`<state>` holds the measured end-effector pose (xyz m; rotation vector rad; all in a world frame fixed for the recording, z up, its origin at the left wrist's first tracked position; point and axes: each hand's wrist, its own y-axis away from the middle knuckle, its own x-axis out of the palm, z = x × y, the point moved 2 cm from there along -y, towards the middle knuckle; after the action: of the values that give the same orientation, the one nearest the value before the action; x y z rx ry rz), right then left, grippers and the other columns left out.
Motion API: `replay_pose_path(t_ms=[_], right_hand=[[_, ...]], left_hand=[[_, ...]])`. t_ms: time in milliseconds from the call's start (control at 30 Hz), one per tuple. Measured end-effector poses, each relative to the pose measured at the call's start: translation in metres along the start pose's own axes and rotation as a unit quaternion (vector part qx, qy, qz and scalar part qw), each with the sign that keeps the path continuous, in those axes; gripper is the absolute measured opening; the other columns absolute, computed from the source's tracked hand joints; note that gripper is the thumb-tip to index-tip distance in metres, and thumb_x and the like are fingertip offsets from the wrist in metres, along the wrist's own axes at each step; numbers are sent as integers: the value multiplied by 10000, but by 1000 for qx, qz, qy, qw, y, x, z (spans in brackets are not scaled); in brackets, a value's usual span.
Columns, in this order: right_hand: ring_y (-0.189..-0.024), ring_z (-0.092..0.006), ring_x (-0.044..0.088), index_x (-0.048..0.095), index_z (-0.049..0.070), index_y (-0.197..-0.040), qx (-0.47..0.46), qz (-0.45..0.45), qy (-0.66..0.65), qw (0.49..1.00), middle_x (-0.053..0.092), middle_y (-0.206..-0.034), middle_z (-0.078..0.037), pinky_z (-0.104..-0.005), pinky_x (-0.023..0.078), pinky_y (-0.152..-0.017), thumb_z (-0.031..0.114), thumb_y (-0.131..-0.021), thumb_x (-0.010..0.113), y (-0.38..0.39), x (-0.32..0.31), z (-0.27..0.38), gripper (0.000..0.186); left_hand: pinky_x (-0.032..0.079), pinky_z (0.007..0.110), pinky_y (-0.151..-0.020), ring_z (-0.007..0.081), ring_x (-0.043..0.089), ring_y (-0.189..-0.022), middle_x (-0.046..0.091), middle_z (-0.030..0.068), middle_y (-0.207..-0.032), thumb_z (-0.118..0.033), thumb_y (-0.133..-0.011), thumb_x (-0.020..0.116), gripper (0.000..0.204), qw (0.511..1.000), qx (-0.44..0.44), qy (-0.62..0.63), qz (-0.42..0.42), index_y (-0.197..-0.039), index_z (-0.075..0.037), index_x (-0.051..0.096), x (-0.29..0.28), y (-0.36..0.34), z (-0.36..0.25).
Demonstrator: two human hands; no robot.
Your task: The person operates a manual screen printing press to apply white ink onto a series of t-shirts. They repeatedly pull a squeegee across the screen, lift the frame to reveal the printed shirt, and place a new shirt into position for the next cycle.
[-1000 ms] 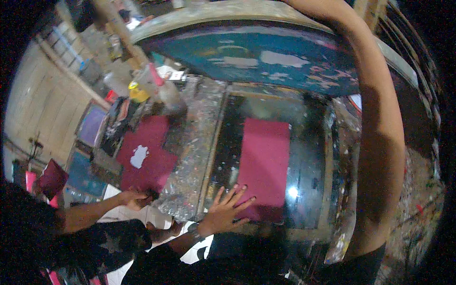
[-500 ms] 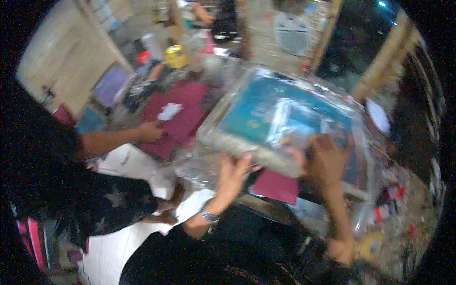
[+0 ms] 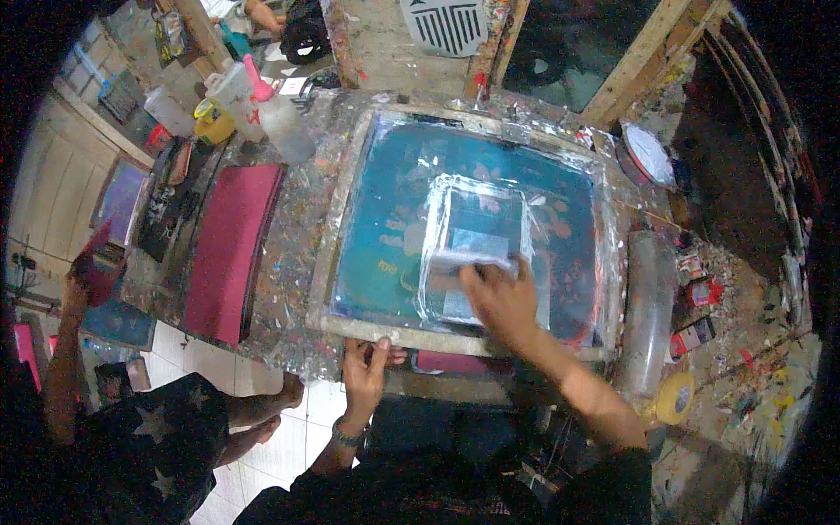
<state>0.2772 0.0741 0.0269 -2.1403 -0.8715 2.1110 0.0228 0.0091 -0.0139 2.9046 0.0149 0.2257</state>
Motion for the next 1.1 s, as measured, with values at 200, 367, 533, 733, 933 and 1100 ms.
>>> replay_pose_path(t_ms=[200,367,533,733,933,1100], right_hand=[[-831,-396,718,560,89,-1198,90,158,-62,981,734,-900,-170,-518,536,-804,373,-902,731,-131,0,-110,444],[-757,-373,696,579,102,-1072,65,111,-43,991,685,-828,-130,-505,547,-670,288,-871,748,-81,1,-65,322],[-724,-350,690,582,117,-1025,47,128,-105,985,667,-865,-110,-465,547,-637,180,-813,740,8,-44,2,271],[-895,-308,696,634,95,-1057,48,77,-80,993,667,-928,-105,-566,462,-954,360,-820,774,20,-72,19,382],[-899,-281,587,652,79,-963,126,-150,39,980,605,-878,-83,-513,357,-960,575,-831,760,-21,-149,20,525],[-835,-377,670,666,43,-905,118,-178,67,975,690,-844,-157,-470,481,-782,701,-846,683,-136,-228,-41,661]], left_hand=[[641,403,-774,298,742,-890,661,215,-1046,-127,-1058,584,330,997,-68,23,24,-1287,62,438,-10,-2,0],[643,389,-764,288,756,-869,690,203,-989,-124,-1051,596,252,995,-101,-3,-10,-1174,61,477,-6,1,-8],[643,379,-750,288,760,-855,694,214,-950,-163,-1052,609,269,998,-48,-38,-16,-1101,67,479,1,0,-16],[625,370,-702,271,736,-785,698,225,-952,-210,-1070,586,281,999,14,34,6,-1154,29,465,-5,3,4],[603,355,-687,256,725,-777,706,224,-969,-205,-1069,580,298,984,162,51,47,-1210,-5,410,4,-10,-83],[562,424,-894,342,686,-1049,653,215,-1245,-234,-1023,643,531,894,403,-193,-18,-1444,-7,414,71,-108,-139]])
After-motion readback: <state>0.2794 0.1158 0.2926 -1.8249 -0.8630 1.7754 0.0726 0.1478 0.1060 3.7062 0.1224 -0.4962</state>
